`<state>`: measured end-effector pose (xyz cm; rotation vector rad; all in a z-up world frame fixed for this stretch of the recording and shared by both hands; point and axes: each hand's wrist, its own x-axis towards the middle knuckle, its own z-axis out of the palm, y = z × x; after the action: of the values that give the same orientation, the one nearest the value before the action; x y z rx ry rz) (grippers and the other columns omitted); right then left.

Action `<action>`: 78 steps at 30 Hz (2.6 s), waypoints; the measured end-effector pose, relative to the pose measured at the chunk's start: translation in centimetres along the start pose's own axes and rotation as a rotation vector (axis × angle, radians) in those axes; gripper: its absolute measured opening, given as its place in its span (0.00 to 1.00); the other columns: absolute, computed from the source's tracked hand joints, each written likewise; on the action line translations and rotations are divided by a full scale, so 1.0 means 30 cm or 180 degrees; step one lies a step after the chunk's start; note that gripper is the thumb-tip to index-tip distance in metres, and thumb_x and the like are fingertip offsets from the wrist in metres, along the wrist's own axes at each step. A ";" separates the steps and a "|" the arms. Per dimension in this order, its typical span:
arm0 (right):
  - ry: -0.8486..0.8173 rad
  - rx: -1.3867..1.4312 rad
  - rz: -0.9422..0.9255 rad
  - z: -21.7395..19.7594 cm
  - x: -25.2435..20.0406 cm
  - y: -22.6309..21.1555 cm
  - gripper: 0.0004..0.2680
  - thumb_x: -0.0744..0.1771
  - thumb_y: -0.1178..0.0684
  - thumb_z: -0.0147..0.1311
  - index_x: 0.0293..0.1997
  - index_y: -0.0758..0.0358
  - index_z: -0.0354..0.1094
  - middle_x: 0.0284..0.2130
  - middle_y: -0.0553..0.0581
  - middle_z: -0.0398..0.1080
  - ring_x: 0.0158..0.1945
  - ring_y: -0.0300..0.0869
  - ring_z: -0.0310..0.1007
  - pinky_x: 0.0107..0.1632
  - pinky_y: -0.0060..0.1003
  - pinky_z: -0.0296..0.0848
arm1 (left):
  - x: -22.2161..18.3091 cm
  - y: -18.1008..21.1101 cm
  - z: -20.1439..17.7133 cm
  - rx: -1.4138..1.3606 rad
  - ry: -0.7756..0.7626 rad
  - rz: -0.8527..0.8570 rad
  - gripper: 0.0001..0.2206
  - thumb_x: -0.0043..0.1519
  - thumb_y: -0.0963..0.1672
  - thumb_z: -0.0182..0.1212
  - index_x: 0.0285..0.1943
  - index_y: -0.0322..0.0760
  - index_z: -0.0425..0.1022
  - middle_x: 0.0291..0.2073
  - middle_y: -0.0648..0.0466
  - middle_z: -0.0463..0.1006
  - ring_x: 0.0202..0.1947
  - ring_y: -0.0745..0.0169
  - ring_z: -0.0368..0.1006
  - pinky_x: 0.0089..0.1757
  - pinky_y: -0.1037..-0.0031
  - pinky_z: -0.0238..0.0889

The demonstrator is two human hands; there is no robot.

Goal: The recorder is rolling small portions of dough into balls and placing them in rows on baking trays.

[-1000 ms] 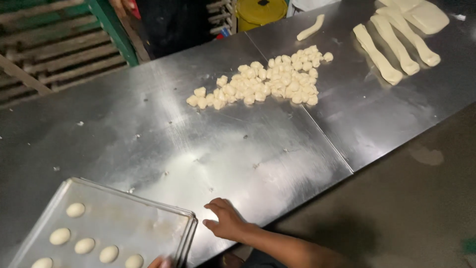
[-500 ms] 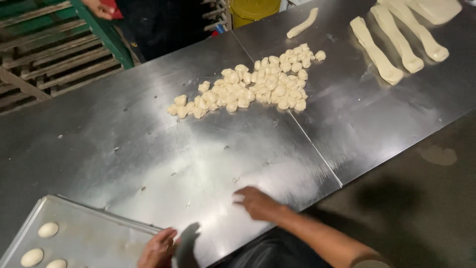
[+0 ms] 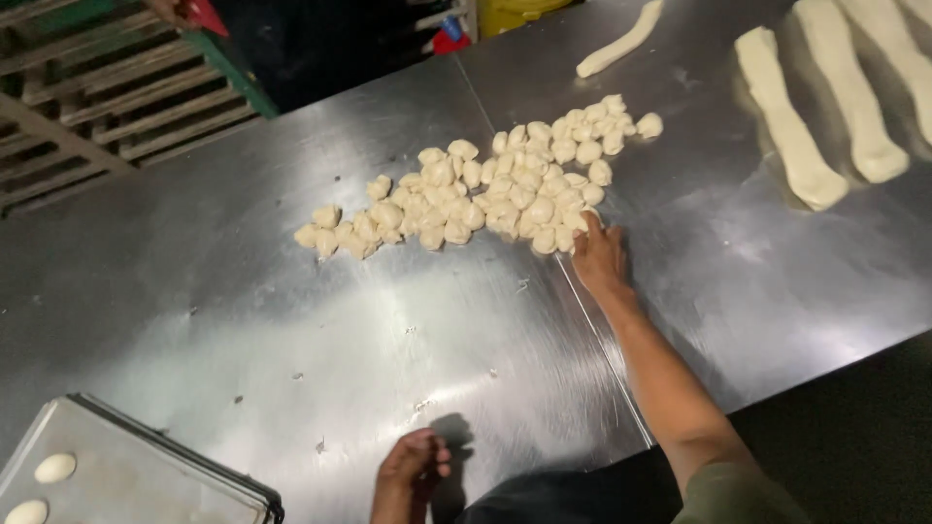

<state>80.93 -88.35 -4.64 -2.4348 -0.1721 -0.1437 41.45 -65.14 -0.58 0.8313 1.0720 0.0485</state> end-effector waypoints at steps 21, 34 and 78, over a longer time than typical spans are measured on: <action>-0.1155 0.1665 -0.2731 -0.260 -0.830 -0.535 0.27 0.57 0.58 0.64 0.62 0.69 0.59 0.50 0.70 0.64 0.49 0.59 0.67 0.51 0.48 0.68 | -0.088 0.034 0.163 0.0167 -0.0950 0.0021 0.18 0.65 0.50 0.55 0.55 0.31 0.73 0.37 0.45 0.81 0.28 0.57 0.77 0.30 0.70 0.73; -0.0912 0.1309 -0.1873 -0.152 -1.058 -0.297 0.17 0.60 0.67 0.48 0.54 0.66 0.68 0.40 0.63 0.66 0.41 0.52 0.70 0.43 0.44 0.72 | -0.011 -0.029 -0.403 0.1842 0.1493 0.3114 0.17 0.65 0.43 0.59 0.61 0.28 0.69 0.42 0.40 0.77 0.36 0.49 0.77 0.36 0.63 0.72; -0.1060 -0.0337 -0.2416 0.049 -1.154 -0.242 0.13 0.65 0.57 0.53 0.54 0.67 0.65 0.41 0.67 0.66 0.48 0.58 0.64 0.54 0.53 0.62 | -0.007 -0.187 -0.515 0.4425 -0.0247 0.3729 0.10 0.53 0.41 0.59 0.42 0.32 0.71 0.38 0.43 0.69 0.39 0.44 0.64 0.42 0.55 0.59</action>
<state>45.74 -84.88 -6.32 -2.3561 -1.2579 -0.0779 27.22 -60.27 -7.17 2.6071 0.2620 0.2649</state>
